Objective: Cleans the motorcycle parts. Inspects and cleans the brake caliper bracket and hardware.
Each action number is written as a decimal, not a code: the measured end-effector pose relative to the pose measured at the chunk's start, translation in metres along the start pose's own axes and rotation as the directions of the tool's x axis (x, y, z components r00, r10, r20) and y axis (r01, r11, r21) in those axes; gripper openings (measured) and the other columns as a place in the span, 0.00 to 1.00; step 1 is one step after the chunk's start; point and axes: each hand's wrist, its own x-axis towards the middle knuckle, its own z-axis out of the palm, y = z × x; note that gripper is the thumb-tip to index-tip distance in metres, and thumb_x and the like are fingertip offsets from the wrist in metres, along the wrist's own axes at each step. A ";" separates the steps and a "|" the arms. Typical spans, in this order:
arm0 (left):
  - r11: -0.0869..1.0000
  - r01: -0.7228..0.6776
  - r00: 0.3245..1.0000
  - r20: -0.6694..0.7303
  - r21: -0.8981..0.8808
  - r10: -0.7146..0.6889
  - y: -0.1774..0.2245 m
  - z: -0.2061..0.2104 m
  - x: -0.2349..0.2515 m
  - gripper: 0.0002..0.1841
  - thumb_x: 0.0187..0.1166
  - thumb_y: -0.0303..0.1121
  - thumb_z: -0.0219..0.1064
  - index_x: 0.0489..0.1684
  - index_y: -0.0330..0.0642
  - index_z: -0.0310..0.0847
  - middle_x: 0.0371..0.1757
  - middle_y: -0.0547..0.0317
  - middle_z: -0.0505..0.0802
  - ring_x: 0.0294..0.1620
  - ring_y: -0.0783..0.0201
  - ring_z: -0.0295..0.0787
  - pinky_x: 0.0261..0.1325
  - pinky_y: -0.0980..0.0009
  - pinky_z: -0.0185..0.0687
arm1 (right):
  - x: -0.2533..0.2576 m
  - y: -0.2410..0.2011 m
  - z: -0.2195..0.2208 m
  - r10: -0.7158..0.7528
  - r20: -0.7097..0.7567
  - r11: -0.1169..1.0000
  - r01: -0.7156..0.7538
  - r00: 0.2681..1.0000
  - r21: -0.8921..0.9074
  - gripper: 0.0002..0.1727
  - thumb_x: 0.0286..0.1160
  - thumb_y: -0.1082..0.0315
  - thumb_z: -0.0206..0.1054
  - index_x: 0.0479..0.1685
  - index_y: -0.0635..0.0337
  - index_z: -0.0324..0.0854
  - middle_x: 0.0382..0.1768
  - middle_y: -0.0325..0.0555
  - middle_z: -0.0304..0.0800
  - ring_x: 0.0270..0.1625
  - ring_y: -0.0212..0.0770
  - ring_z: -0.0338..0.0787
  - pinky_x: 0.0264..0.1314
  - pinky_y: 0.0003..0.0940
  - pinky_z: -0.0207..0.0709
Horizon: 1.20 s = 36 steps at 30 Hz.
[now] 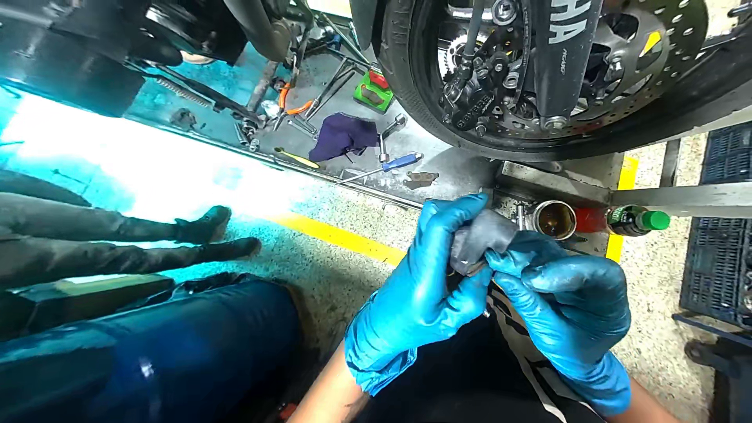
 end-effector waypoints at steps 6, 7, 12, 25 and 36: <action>0.974 -0.222 0.961 -0.158 0.052 0.227 -0.001 0.004 0.001 0.21 0.81 0.41 0.66 0.70 0.51 0.68 0.63 0.69 0.80 0.68 0.75 0.75 0.70 0.80 0.73 | 0.005 -0.017 0.008 0.063 -0.011 0.985 -0.060 0.998 0.159 0.19 0.70 0.77 0.77 0.57 0.50 0.80 0.47 0.38 0.94 0.53 0.36 0.95 0.57 0.32 0.92; 0.972 -0.229 0.959 -0.156 0.057 0.235 0.001 0.004 0.001 0.20 0.81 0.41 0.65 0.69 0.52 0.68 0.63 0.70 0.80 0.68 0.75 0.75 0.70 0.80 0.73 | 0.007 -0.019 0.008 0.066 -0.014 0.985 -0.063 0.998 0.162 0.19 0.70 0.77 0.77 0.56 0.51 0.79 0.45 0.38 0.94 0.52 0.36 0.95 0.57 0.32 0.91; 0.969 -0.248 0.958 -0.141 0.021 0.248 0.003 0.009 0.000 0.20 0.82 0.42 0.65 0.70 0.53 0.69 0.62 0.71 0.81 0.67 0.76 0.76 0.69 0.81 0.73 | 0.007 -0.029 0.009 0.094 -0.058 0.984 -0.084 0.994 0.155 0.20 0.69 0.77 0.77 0.56 0.50 0.79 0.45 0.37 0.95 0.51 0.33 0.95 0.55 0.28 0.91; 0.959 -0.283 0.954 -0.089 0.036 0.285 0.009 0.019 0.000 0.21 0.85 0.47 0.62 0.70 0.51 0.68 0.61 0.68 0.80 0.64 0.75 0.77 0.66 0.81 0.74 | 0.000 -0.041 -0.002 -0.030 -0.043 0.999 0.029 0.999 -0.026 0.16 0.71 0.73 0.77 0.53 0.50 0.79 0.45 0.34 0.93 0.50 0.32 0.93 0.53 0.27 0.89; 0.954 -0.290 0.922 -0.290 -0.080 0.256 0.007 0.034 0.006 0.20 0.78 0.42 0.68 0.67 0.56 0.72 0.58 0.73 0.83 0.63 0.75 0.79 0.65 0.79 0.76 | 0.002 -0.045 -0.008 -0.124 -0.002 0.957 0.119 0.992 -0.266 0.17 0.73 0.69 0.76 0.56 0.47 0.76 0.47 0.32 0.94 0.54 0.32 0.93 0.64 0.34 0.87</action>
